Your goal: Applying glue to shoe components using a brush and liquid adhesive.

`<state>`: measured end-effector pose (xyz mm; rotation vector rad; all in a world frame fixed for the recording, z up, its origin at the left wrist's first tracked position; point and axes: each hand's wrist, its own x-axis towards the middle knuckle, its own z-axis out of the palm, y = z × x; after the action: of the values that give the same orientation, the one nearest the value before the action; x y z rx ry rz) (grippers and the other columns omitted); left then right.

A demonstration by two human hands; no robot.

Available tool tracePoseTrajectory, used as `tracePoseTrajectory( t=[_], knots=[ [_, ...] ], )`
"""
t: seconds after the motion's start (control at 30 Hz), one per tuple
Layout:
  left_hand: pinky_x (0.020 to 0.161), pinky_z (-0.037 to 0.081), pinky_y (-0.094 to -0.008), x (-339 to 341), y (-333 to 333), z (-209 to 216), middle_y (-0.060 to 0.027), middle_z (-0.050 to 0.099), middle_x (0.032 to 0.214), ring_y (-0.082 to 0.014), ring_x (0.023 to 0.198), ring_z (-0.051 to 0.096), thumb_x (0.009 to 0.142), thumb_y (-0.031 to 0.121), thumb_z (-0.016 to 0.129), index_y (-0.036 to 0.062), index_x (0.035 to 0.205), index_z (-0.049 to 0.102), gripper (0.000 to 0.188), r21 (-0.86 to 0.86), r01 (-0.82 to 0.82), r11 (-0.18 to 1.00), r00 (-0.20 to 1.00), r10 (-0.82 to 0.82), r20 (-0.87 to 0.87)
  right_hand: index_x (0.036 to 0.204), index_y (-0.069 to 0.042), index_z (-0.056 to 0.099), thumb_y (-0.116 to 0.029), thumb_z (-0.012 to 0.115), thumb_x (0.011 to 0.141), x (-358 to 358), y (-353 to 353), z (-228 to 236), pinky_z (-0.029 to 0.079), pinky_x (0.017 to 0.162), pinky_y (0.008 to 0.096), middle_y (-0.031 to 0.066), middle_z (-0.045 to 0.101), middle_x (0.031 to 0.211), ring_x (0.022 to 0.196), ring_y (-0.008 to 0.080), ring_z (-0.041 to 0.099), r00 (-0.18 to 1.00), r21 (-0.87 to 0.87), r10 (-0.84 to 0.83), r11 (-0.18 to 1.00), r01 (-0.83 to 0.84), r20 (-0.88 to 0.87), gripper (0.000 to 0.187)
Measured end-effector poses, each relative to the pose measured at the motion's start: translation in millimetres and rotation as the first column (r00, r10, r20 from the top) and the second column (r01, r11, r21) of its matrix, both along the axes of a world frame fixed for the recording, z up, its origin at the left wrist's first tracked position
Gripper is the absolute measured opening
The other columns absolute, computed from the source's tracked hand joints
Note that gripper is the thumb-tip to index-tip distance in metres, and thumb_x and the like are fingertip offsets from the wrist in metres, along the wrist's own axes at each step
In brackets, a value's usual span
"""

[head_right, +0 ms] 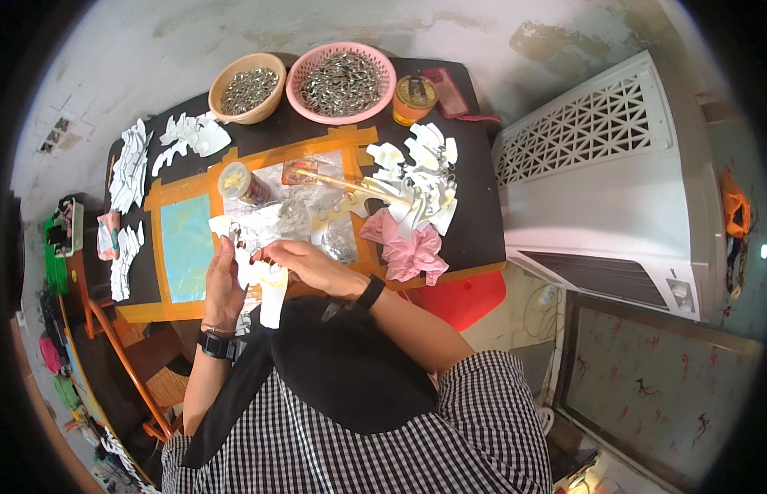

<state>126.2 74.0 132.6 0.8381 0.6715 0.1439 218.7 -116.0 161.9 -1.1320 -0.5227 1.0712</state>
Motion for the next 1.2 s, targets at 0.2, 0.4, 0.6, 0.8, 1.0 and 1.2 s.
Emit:
tracePoseTrajectory(
  t=[0.2, 0.4, 0.6, 0.8, 1.0, 1.2],
  knots=[
    [0.089, 0.052, -0.0321, 11.8, 7.3, -25.7, -0.0049, 0.064, 0.114, -0.0146, 0.103, 0.061, 0.105, 0.028, 0.053, 0.0053, 0.125, 0.059, 0.030, -0.100, 0.051, 0.994, 0.998, -0.054, -0.035, 0.113, -0.003, 0.067, -0.017, 0.058, 0.101, 48.7, -67.6, -38.6, 0.054, 0.069, 0.0254, 0.0030, 0.067, 0.093, 0.081, 0.0107, 0.065, 0.740, -0.149, -0.551, 0.754, 0.639, 0.385, 0.021],
    [0.071, 0.054, -0.0298, 13.7, 15.2, -21.6, 0.0004, 0.064, 0.106, -0.0127, 0.084, 0.061, 0.103, 0.039, 0.054, 0.0138, 0.125, 0.057, 0.034, -0.319, 0.172, 0.932, 0.984, -0.179, 0.005, 0.110, -0.004, 0.067, -0.016, 0.072, 0.088, 100.5, -136.2, -63.6, 0.052, 0.079, 0.0346, 0.0082, 0.067, 0.092, 0.093, 0.0218, 0.065, 0.411, -0.311, -0.091, 0.512, 0.801, 0.907, 0.025],
    [0.078, 0.057, -0.0330, -4.7, 31.6, -32.2, -0.0069, 0.063, 0.119, -0.0200, 0.106, 0.063, 0.101, 0.021, 0.059, 0.0095, 0.134, 0.053, 0.035, -0.303, 0.262, 0.916, 0.965, -0.257, 0.057, 0.093, -0.008, 0.071, -0.017, 0.072, 0.077, 105.6, -93.9, -86.0, 0.039, 0.090, 0.0404, 0.0044, 0.068, 0.092, 0.105, 0.0233, 0.053, 0.046, -0.370, 0.508, 0.559, 0.742, 0.860, 0.018],
    [0.104, 0.051, -0.0359, -18.8, 38.8, -21.1, -0.0098, 0.062, 0.127, -0.0224, 0.125, 0.057, 0.093, -0.006, 0.061, 0.0036, 0.138, 0.051, 0.047, -0.300, 0.120, 0.946, 0.993, -0.120, 0.019, 0.081, -0.004, 0.070, -0.016, 0.073, 0.074, 54.7, -71.5, -70.2, 0.050, 0.071, 0.0447, 0.0103, 0.065, 0.085, 0.083, 0.0305, 0.062, 0.196, -0.407, 0.363, 0.715, 0.569, 0.911, 0.014],
    [0.106, 0.050, -0.0359, -12.0, 43.1, -12.9, -0.0111, 0.062, 0.128, -0.0218, 0.122, 0.059, 0.093, -0.007, 0.061, 0.0017, 0.136, 0.051, 0.045, -0.276, 0.177, 0.945, 0.983, -0.184, 0.002, 0.091, -0.002, 0.063, -0.029, 0.074, 0.082, -21.3, -35.5, -91.0, 0.051, 0.075, 0.0471, 0.0145, 0.062, 0.088, 0.086, 0.0350, 0.063, 0.459, -0.443, 0.199, 0.729, 0.521, 0.866, 0.030],
    [0.089, 0.059, -0.0301, -22.5, 67.1, -23.5, -0.0100, 0.067, 0.118, -0.0179, 0.108, 0.067, 0.094, -0.002, 0.063, 0.0033, 0.127, 0.057, 0.033, -0.255, 0.241, 0.936, 0.965, -0.260, -0.041, 0.094, -0.001, 0.065, -0.035, 0.074, 0.084, -37.3, 3.2, -89.9, 0.051, 0.076, 0.0460, 0.0151, 0.063, 0.091, 0.086, 0.0354, 0.063, 0.480, -0.457, 0.218, 0.757, 0.467, 0.850, 0.037]
  ],
)
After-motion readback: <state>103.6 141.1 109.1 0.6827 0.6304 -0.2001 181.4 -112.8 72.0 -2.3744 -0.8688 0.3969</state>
